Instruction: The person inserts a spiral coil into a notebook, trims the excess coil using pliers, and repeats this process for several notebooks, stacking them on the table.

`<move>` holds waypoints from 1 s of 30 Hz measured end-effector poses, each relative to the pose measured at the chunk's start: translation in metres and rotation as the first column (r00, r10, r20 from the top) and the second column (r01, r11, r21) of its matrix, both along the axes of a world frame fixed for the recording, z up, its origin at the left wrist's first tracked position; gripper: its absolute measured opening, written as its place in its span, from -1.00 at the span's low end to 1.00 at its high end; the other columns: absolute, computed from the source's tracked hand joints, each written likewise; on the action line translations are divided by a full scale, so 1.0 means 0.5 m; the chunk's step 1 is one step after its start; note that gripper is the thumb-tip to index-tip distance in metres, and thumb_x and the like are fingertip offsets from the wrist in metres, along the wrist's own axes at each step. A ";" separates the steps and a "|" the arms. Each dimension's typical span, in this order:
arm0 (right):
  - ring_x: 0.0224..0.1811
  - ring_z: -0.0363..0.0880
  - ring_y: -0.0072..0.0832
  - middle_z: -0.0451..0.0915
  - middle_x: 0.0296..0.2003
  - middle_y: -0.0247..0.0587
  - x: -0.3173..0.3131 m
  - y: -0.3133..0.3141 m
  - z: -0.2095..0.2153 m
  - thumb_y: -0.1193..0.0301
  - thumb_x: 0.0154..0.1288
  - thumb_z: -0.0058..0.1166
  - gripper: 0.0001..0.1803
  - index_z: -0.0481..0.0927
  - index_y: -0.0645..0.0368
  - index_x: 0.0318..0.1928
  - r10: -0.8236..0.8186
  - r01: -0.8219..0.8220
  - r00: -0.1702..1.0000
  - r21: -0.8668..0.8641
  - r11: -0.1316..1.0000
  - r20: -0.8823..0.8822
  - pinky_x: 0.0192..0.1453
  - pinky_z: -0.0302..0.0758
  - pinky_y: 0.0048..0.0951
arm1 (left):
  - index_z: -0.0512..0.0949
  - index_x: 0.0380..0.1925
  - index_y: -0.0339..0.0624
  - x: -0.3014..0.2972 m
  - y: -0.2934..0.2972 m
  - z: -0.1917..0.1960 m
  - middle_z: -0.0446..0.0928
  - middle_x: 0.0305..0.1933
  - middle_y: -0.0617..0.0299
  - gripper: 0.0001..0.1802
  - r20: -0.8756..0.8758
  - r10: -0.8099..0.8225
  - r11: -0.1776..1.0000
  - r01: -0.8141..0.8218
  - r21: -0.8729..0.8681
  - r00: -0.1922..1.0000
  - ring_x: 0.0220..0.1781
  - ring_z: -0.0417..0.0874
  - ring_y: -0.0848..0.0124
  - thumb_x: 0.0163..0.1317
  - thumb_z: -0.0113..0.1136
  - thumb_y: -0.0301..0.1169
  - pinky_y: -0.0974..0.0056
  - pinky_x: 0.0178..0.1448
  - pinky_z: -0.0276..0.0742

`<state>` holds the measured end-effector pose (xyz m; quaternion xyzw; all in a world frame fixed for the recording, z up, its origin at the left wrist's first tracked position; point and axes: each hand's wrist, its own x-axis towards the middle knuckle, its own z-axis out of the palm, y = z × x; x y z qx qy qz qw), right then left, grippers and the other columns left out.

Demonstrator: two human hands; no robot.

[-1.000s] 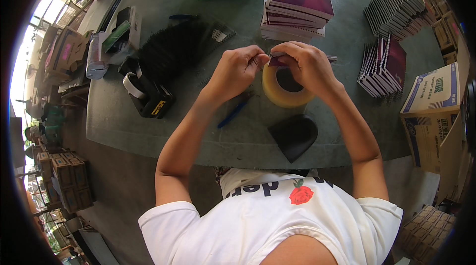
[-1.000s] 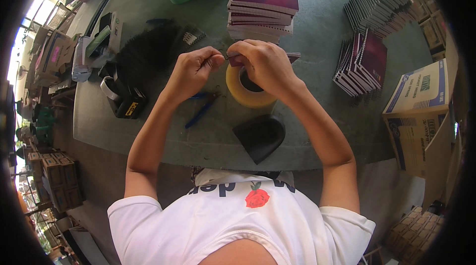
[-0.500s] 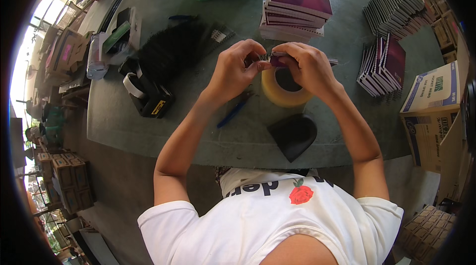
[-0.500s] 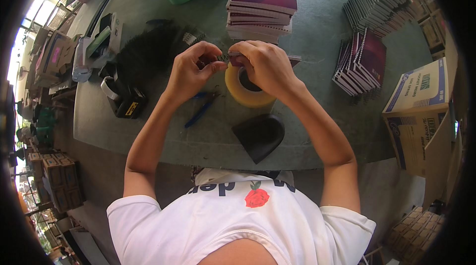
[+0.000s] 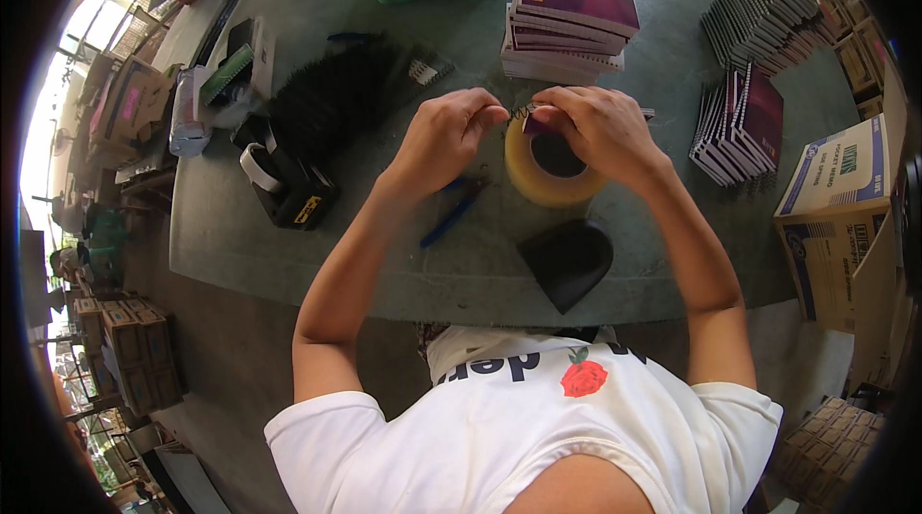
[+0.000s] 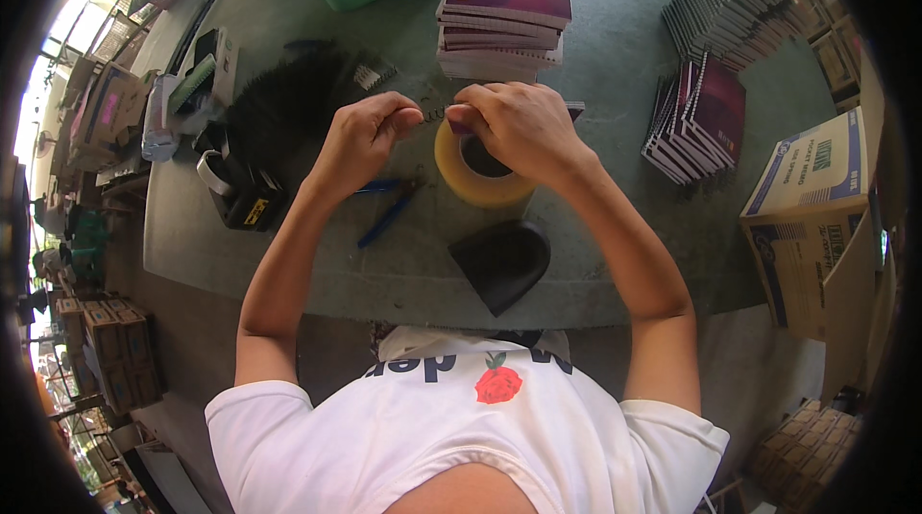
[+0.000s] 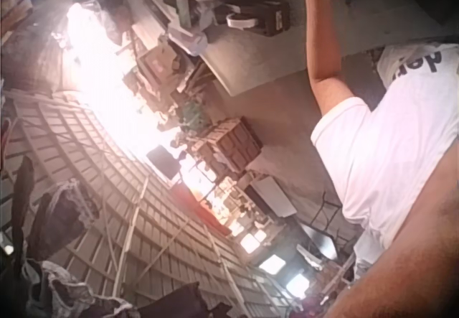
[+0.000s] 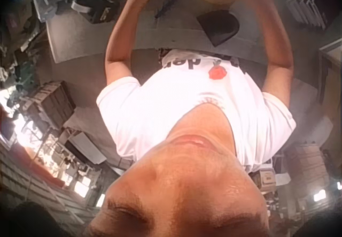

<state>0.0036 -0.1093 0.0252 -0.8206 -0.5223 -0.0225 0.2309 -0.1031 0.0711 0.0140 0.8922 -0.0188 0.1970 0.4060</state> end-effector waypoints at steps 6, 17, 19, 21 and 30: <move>-0.31 0.60 -0.22 0.61 -0.34 -0.26 -0.010 0.024 -0.009 0.45 0.13 0.16 -0.81 0.51 0.14 -0.23 -0.059 0.098 0.990 0.318 0.943 -0.130 -0.24 0.49 -0.27 | 0.54 -0.24 -0.22 0.005 -0.004 0.010 0.54 -0.40 0.10 -0.80 -0.054 0.056 0.991 -0.049 0.121 0.997 -0.35 0.58 0.17 0.19 0.18 -0.35 0.17 -0.22 0.47; -0.34 0.60 -0.22 0.60 -0.45 -0.20 0.008 0.013 -0.015 0.29 0.20 0.12 -0.81 0.53 0.13 -0.29 -0.099 0.089 0.987 0.082 0.993 0.123 -0.27 0.48 -0.25 | 0.50 -0.39 -0.22 0.021 -0.033 0.010 0.50 -0.35 0.17 -0.78 0.229 0.059 0.922 -0.141 0.362 0.972 -0.28 0.54 0.24 0.11 0.26 -0.30 0.16 -0.28 0.45; -0.35 0.60 -0.24 0.61 -0.48 -0.24 0.010 0.012 -0.011 0.22 0.23 0.08 -0.78 0.55 0.11 -0.29 -0.096 0.099 0.990 -0.030 0.995 0.102 -0.27 0.48 -0.25 | 0.50 -0.37 -0.20 -0.012 -0.089 0.004 0.50 -0.37 0.14 -0.76 0.313 -0.051 0.845 -0.126 0.520 0.948 -0.32 0.55 0.23 0.10 0.26 -0.28 0.14 -0.29 0.46; -0.37 0.61 -0.26 0.62 -0.50 -0.28 -0.003 0.009 0.001 0.18 0.26 0.04 -0.75 0.57 0.09 -0.29 -0.048 0.048 0.997 0.001 0.999 0.054 -0.27 0.48 -0.26 | 0.48 -0.26 -0.21 -0.072 -0.185 -0.013 0.49 -0.33 0.07 -0.71 -0.148 -0.098 0.865 0.158 0.476 0.984 -0.32 0.57 0.20 0.08 0.26 -0.29 0.12 -0.27 0.49; -0.38 0.59 -0.26 0.63 -0.36 -0.25 -0.015 0.027 -0.029 0.30 0.15 0.16 -0.81 0.58 0.10 -0.27 -0.034 0.029 0.999 0.350 0.936 0.008 -0.25 0.49 -0.31 | 0.36 0.17 0.05 -0.107 -0.236 -0.115 0.39 -0.15 -0.05 -0.37 -0.374 -0.230 0.889 0.350 0.294 0.898 -0.12 0.52 0.07 0.04 0.29 -0.21 0.08 -0.10 0.49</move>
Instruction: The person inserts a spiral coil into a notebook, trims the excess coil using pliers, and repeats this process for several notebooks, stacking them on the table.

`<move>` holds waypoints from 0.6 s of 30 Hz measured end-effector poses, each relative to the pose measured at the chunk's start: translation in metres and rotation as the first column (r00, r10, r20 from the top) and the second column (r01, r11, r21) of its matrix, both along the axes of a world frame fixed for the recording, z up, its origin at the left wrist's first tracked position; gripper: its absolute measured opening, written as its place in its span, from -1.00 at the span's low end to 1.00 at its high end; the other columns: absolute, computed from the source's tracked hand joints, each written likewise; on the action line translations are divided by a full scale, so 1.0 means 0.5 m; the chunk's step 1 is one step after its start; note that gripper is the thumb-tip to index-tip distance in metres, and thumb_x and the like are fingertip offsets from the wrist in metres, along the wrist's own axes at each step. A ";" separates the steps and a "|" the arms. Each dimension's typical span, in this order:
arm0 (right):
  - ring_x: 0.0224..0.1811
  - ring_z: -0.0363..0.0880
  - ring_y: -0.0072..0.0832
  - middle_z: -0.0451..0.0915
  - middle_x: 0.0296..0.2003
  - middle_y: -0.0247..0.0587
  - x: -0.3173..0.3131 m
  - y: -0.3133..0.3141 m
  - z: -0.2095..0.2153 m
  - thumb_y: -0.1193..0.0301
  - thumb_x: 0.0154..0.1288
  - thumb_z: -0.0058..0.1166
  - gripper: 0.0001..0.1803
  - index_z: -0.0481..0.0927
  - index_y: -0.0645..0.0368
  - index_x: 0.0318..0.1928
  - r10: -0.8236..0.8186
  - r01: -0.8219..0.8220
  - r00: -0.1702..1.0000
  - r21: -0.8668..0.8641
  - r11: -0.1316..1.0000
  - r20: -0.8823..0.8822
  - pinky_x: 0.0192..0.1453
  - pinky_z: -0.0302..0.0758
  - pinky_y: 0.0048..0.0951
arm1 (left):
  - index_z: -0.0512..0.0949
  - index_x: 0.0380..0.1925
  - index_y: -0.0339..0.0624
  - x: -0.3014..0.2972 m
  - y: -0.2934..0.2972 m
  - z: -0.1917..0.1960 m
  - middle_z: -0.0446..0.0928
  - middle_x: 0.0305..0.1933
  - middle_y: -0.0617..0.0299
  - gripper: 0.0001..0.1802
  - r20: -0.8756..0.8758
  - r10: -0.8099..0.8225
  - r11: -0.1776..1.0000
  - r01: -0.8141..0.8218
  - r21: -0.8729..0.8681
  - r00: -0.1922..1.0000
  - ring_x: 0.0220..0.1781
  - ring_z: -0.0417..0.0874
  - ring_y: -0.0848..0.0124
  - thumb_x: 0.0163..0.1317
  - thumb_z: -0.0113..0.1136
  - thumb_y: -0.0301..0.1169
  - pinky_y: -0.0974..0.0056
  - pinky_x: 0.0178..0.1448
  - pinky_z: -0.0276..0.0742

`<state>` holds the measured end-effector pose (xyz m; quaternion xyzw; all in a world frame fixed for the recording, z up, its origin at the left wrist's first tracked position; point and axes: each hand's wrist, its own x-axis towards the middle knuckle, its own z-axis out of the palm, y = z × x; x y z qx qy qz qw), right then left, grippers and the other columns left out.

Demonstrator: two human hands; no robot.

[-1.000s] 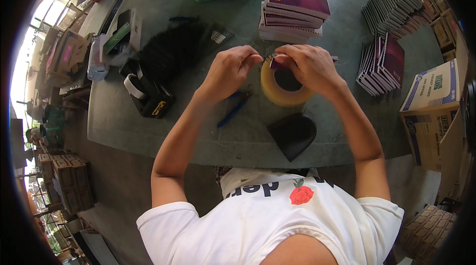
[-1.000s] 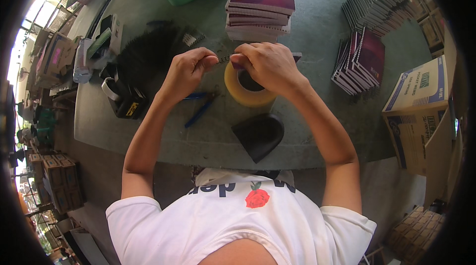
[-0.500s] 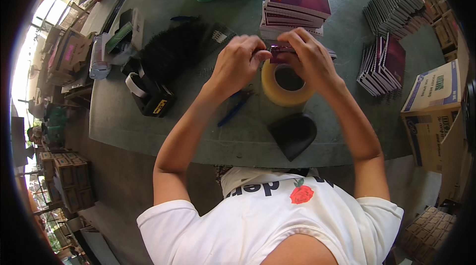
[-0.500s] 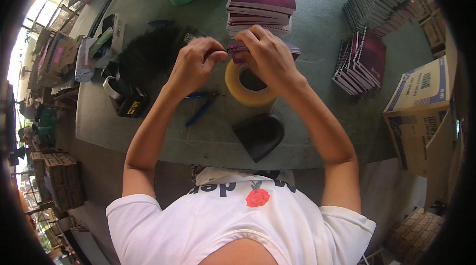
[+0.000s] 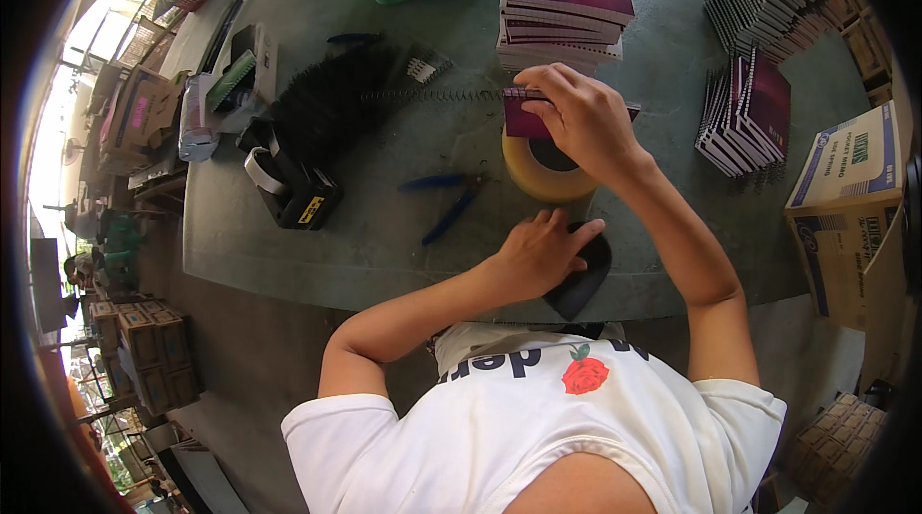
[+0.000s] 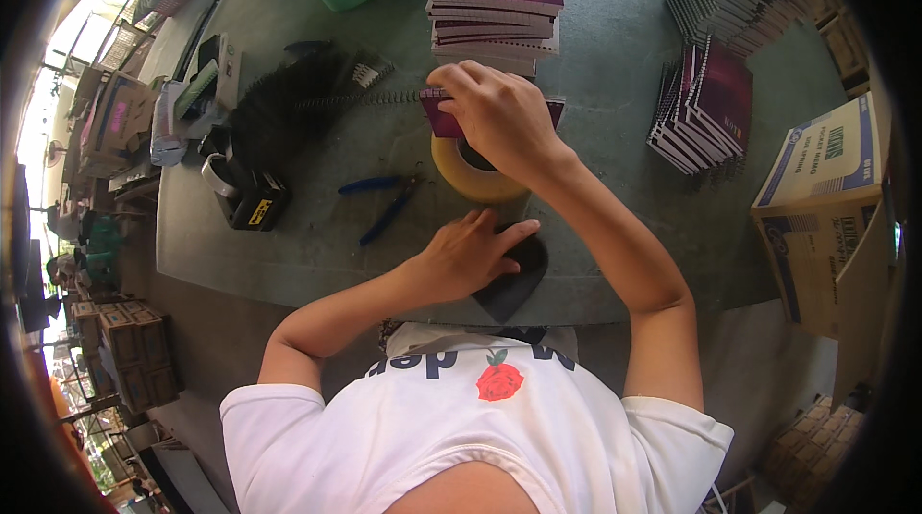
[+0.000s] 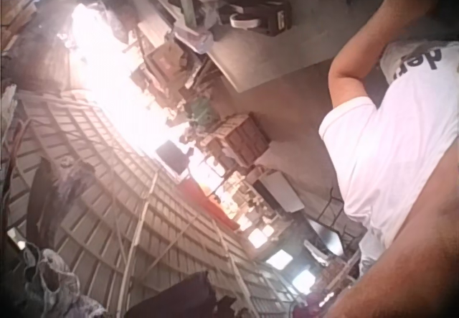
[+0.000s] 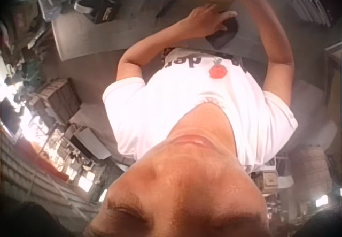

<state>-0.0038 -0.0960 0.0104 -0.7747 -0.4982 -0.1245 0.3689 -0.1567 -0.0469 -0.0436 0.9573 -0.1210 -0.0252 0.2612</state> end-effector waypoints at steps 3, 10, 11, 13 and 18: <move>-0.39 0.60 -0.27 0.63 -0.37 -0.26 0.013 -0.023 -0.009 0.39 0.10 0.19 -0.84 0.58 0.12 -0.28 -0.015 0.018 0.998 -0.055 0.998 0.056 -0.26 0.51 -0.30 | 0.40 0.09 -0.04 0.003 0.052 0.034 0.33 -0.07 -0.03 -0.41 0.304 0.031 1.000 -0.029 -0.010 0.952 0.02 0.40 0.02 -0.01 0.31 -0.31 -0.01 0.00 0.39; -0.33 0.62 -0.25 0.64 -0.39 -0.24 -0.002 -0.022 0.009 0.45 0.08 0.15 -0.86 0.59 0.15 -0.29 0.060 -0.060 0.998 -0.036 0.998 0.002 -0.22 0.52 -0.30 | 0.45 -0.21 -0.19 0.091 0.209 0.109 0.46 -0.19 0.10 -0.65 0.519 0.262 0.964 -0.201 -0.173 0.814 -0.30 0.51 0.23 -0.04 0.29 -0.61 0.20 -0.21 0.42; -0.32 0.62 -0.24 0.64 -0.38 -0.22 0.002 -0.022 0.005 0.46 0.08 0.16 -0.85 0.60 0.14 -0.28 0.070 -0.070 0.998 -0.021 0.997 0.008 -0.22 0.52 -0.31 | 0.46 -0.23 -0.21 0.093 0.212 0.108 0.48 -0.21 0.10 -0.69 0.462 0.290 0.944 -0.170 -0.284 0.838 -0.38 0.53 0.25 -0.01 0.27 -0.63 0.23 -0.28 0.44; -0.32 0.63 -0.23 0.65 -0.36 -0.20 0.005 -0.023 0.001 0.47 0.08 0.16 -0.83 0.61 0.14 -0.25 0.081 -0.080 0.996 -0.012 0.997 0.025 -0.23 0.53 -0.32 | 0.47 -0.26 -0.24 0.090 0.216 0.120 0.51 -0.28 0.07 -0.76 0.314 0.350 0.929 -0.283 -0.239 0.883 -0.45 0.54 0.28 0.05 0.23 -0.64 0.26 -0.36 0.44; -0.30 0.63 -0.27 0.65 -0.37 -0.20 -0.005 -0.021 0.004 0.49 0.10 0.10 -0.84 0.60 0.16 -0.25 0.021 -0.026 0.998 -0.086 0.996 -0.057 -0.23 0.52 -0.29 | 0.47 -0.33 -0.27 0.094 0.191 0.148 0.49 -0.43 0.06 -0.86 0.351 0.441 0.889 -0.347 -0.300 0.826 -0.40 0.59 0.20 0.11 0.20 -0.57 0.20 -0.29 0.48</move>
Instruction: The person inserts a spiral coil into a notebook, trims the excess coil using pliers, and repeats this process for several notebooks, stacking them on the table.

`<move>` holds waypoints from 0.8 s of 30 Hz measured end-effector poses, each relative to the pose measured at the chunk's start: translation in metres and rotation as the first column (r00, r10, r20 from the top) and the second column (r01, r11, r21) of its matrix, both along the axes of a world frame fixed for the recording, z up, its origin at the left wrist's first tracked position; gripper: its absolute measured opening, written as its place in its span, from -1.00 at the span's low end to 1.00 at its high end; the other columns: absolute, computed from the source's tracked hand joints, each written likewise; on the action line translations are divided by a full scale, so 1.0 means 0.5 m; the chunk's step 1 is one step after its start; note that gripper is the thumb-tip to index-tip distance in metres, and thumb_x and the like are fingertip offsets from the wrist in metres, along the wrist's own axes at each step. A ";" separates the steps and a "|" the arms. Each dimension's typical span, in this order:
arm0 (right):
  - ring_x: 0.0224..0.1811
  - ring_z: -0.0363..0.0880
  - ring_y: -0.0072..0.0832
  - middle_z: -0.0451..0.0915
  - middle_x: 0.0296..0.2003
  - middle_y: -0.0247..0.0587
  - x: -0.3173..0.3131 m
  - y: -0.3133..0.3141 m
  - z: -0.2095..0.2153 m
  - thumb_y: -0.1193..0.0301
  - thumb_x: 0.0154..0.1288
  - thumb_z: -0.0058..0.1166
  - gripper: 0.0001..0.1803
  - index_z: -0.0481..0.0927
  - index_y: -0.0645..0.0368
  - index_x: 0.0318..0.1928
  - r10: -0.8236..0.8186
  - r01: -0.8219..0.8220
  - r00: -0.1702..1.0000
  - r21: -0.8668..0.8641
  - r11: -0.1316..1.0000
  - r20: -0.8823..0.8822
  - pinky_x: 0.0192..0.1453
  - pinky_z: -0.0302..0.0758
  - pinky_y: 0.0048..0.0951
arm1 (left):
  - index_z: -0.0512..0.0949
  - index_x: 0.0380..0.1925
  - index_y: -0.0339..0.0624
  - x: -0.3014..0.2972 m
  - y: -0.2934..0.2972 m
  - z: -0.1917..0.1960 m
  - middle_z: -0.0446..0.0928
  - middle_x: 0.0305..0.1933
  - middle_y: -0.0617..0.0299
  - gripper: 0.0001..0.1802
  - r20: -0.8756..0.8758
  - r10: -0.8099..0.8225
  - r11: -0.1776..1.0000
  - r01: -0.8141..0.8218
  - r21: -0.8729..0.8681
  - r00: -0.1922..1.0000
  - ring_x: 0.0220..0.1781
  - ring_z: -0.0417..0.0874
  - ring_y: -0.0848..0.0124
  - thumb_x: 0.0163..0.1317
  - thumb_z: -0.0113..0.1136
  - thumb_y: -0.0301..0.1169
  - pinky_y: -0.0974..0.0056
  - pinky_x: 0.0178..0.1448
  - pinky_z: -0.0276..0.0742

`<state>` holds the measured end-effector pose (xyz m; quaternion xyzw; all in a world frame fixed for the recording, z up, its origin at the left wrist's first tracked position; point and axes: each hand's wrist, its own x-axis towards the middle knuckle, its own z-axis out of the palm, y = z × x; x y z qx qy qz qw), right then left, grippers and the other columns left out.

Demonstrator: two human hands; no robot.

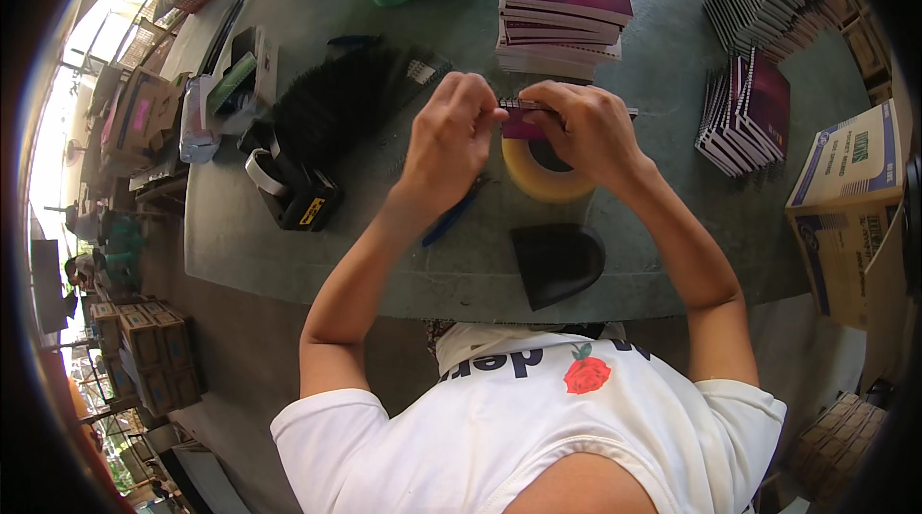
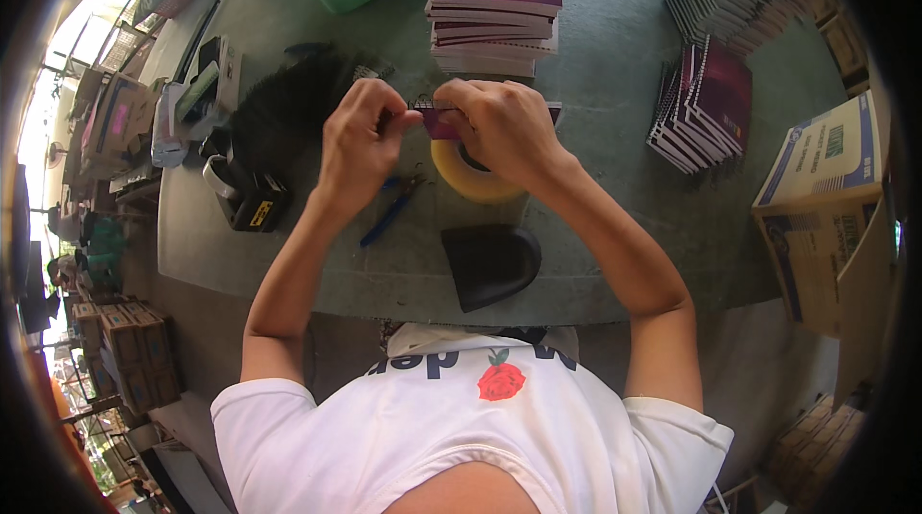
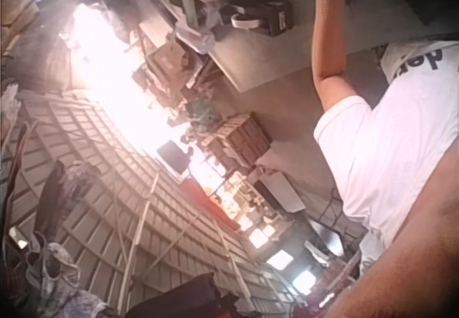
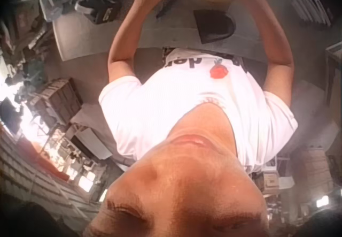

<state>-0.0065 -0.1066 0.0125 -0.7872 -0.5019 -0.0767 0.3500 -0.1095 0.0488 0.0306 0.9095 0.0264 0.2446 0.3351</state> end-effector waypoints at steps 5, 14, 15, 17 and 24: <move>-0.26 0.62 -0.25 0.64 -0.37 -0.18 0.002 -0.002 0.003 0.44 0.17 0.08 -0.81 0.57 0.15 -0.18 0.016 -0.014 0.997 -0.033 0.999 0.074 -0.24 0.51 -0.26 | 0.48 -0.37 -0.25 0.004 0.047 -0.037 0.47 -0.39 0.15 -0.79 -0.116 -0.172 0.982 0.162 -0.092 0.978 -0.38 0.54 0.37 0.01 0.32 -0.53 0.28 -0.32 0.47; -0.31 0.58 -0.15 0.59 -0.31 -0.16 0.005 0.011 0.007 0.38 0.21 0.09 -0.82 0.53 0.18 -0.22 0.012 -0.013 0.995 -0.007 1.000 -0.100 -0.25 0.49 -0.21 | 0.49 -0.39 -0.19 -0.058 -0.065 -0.072 0.46 -0.36 0.12 -0.77 -0.105 -0.319 0.929 0.333 0.161 0.942 -0.25 0.50 0.18 -0.03 0.33 -0.41 0.15 -0.23 0.42; -0.31 0.58 -0.13 0.58 -0.29 -0.14 0.008 0.009 0.008 0.40 0.20 0.10 -0.83 0.52 0.20 -0.23 0.042 -0.045 0.995 -0.033 0.998 -0.094 -0.25 0.49 -0.20 | 0.49 -0.34 -0.19 -0.070 -0.086 -0.095 0.47 -0.34 0.10 -0.75 -0.180 -0.355 0.895 0.390 0.218 0.917 -0.24 0.51 0.16 0.01 0.30 -0.36 0.14 -0.24 0.44; -0.29 0.60 -0.19 0.56 -0.26 -0.13 0.001 0.012 0.020 0.45 0.18 0.13 -0.83 0.51 0.24 -0.23 0.008 -0.007 0.989 0.006 1.000 -0.146 -0.22 0.51 -0.28 | 0.48 -0.23 -0.19 -0.090 -0.115 -0.129 0.48 -0.28 0.06 -0.69 -0.268 -0.377 0.859 0.443 0.257 0.887 -0.21 0.52 0.14 0.07 0.26 -0.28 0.11 -0.23 0.48; -0.29 0.54 -0.13 0.53 -0.27 -0.10 0.004 0.010 0.015 0.41 0.18 0.15 -0.76 0.50 0.24 -0.17 0.035 -0.030 0.987 0.033 0.999 -0.156 -0.17 0.48 -0.21 | 0.40 0.05 -0.19 -0.120 -0.129 -0.157 0.48 -0.16 -0.02 -0.48 -0.416 -0.385 0.901 0.434 0.024 0.824 -0.07 0.53 0.05 0.11 0.24 -0.22 0.10 -0.06 0.51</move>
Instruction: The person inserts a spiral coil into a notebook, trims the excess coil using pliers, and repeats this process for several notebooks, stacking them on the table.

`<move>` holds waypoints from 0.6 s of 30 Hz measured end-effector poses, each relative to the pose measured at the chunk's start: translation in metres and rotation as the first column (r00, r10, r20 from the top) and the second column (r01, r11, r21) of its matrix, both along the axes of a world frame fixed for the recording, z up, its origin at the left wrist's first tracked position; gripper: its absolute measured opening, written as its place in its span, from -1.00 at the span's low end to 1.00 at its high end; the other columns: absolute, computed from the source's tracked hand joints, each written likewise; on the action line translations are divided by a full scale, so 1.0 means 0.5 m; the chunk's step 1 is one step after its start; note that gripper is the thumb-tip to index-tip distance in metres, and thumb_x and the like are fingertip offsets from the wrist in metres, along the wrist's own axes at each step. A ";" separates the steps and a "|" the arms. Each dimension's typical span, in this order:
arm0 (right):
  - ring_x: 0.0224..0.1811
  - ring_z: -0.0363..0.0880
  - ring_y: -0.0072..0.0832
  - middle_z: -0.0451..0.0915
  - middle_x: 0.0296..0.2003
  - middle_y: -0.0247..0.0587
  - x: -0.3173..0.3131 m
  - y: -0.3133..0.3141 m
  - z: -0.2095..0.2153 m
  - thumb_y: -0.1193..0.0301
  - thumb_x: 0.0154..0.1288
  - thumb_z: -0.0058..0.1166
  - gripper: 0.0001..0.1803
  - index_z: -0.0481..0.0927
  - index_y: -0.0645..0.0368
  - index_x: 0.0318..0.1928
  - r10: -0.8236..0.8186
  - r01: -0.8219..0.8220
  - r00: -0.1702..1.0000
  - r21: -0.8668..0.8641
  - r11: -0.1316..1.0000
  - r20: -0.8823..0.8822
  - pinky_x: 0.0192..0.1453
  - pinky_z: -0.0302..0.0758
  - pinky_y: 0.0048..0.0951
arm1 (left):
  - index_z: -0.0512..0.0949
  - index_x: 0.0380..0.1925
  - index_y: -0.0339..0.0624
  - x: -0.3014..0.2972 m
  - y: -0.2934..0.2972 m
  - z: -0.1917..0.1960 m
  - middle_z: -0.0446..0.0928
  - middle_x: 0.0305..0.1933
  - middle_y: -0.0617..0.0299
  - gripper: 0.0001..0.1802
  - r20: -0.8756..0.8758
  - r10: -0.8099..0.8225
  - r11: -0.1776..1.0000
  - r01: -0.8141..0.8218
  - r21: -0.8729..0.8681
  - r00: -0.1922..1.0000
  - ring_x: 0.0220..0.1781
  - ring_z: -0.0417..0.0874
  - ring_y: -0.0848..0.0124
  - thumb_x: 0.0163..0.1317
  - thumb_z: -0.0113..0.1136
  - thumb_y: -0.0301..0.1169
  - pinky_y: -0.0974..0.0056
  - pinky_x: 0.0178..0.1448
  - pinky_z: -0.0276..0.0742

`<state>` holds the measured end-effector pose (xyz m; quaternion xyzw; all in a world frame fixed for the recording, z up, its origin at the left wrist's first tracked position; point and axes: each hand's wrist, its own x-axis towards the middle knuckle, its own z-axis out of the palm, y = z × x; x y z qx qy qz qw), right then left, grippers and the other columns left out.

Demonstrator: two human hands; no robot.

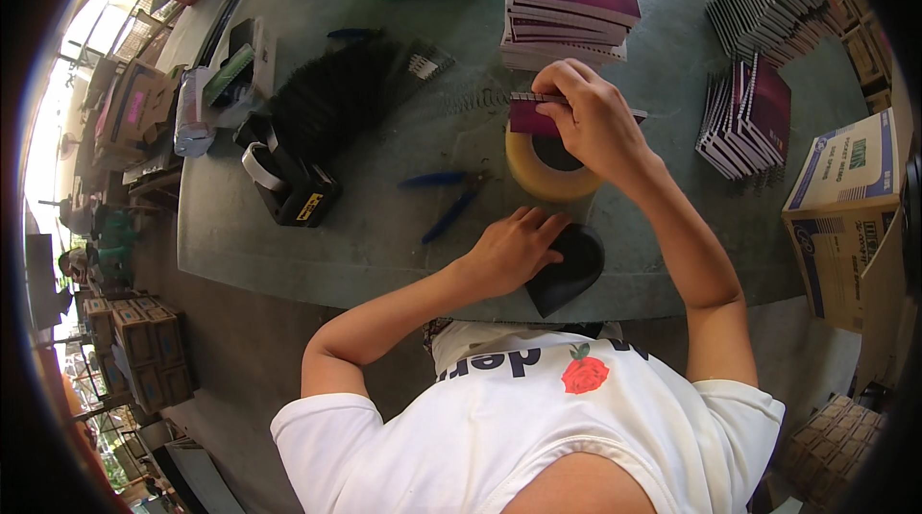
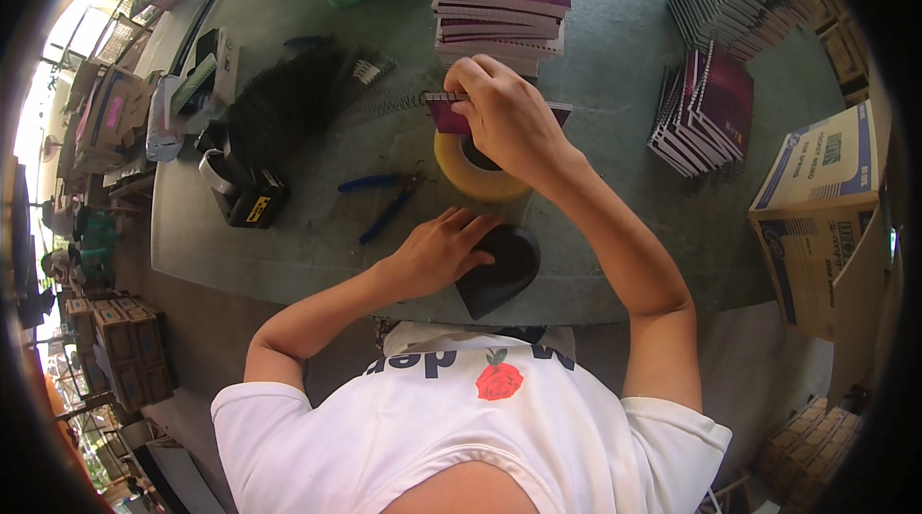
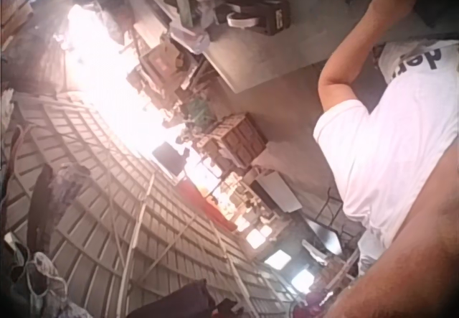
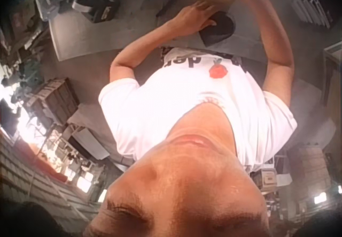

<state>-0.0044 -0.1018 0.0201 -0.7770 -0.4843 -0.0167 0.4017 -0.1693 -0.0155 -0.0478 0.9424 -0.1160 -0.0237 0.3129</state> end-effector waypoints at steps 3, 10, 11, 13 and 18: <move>-0.28 0.56 -0.20 0.56 -0.29 -0.17 -0.006 0.005 -0.005 0.38 0.15 0.18 -0.76 0.51 0.20 -0.19 -0.108 0.103 0.984 0.043 0.994 0.139 -0.18 0.47 -0.23 | 0.40 0.04 -0.21 -0.001 0.008 -0.007 0.49 -0.19 -0.02 -0.47 0.008 0.011 0.999 -0.011 -0.048 1.000 -0.07 0.54 0.05 0.08 0.26 -0.25 0.10 -0.06 0.51; -0.28 0.58 -0.35 0.59 -0.41 -0.36 -0.007 -0.005 -0.011 0.29 0.10 0.22 -0.80 0.57 0.12 -0.32 -0.208 0.207 0.962 0.026 0.978 0.177 -0.16 0.44 -0.32 | 0.37 -0.01 -0.27 -0.001 0.019 -0.008 0.50 -0.17 -0.07 -0.49 -0.112 0.045 0.982 -0.065 -0.178 0.993 -0.09 0.54 0.00 0.05 0.29 -0.33 0.07 -0.04 0.49; -0.28 0.58 -0.35 0.59 -0.41 -0.37 -0.009 -0.004 -0.011 0.29 0.10 0.22 -0.81 0.58 0.12 -0.34 -0.217 0.217 0.955 0.025 0.976 0.204 -0.17 0.44 -0.33 | 0.36 -0.02 -0.29 0.000 0.023 -0.007 0.49 -0.18 -0.08 -0.49 -0.118 0.022 0.972 -0.049 -0.231 0.993 -0.11 0.54 -0.02 0.05 0.29 -0.34 0.07 -0.04 0.49; -0.28 0.58 -0.37 0.59 -0.42 -0.38 -0.011 -0.002 -0.011 0.31 0.08 0.23 -0.82 0.58 0.11 -0.37 -0.228 0.227 0.947 0.034 0.973 0.224 -0.18 0.43 -0.34 | 0.35 -0.02 -0.31 0.002 0.029 -0.004 0.49 -0.19 -0.10 -0.49 -0.126 -0.023 0.942 -0.020 -0.334 0.992 -0.14 0.55 -0.04 0.05 0.28 -0.36 0.07 -0.04 0.49; -0.30 0.59 -0.40 0.59 -0.44 -0.38 -0.009 -0.003 -0.024 0.34 0.02 0.26 -0.83 0.58 0.09 -0.37 -0.239 0.231 0.953 0.063 0.971 0.189 -0.20 0.42 -0.36 | 0.35 0.03 -0.24 -0.002 0.009 0.016 0.48 -0.11 -0.12 -0.47 -0.235 0.013 0.919 -0.104 -0.380 0.972 -0.03 0.52 -0.07 0.00 0.26 -0.49 0.10 0.06 0.45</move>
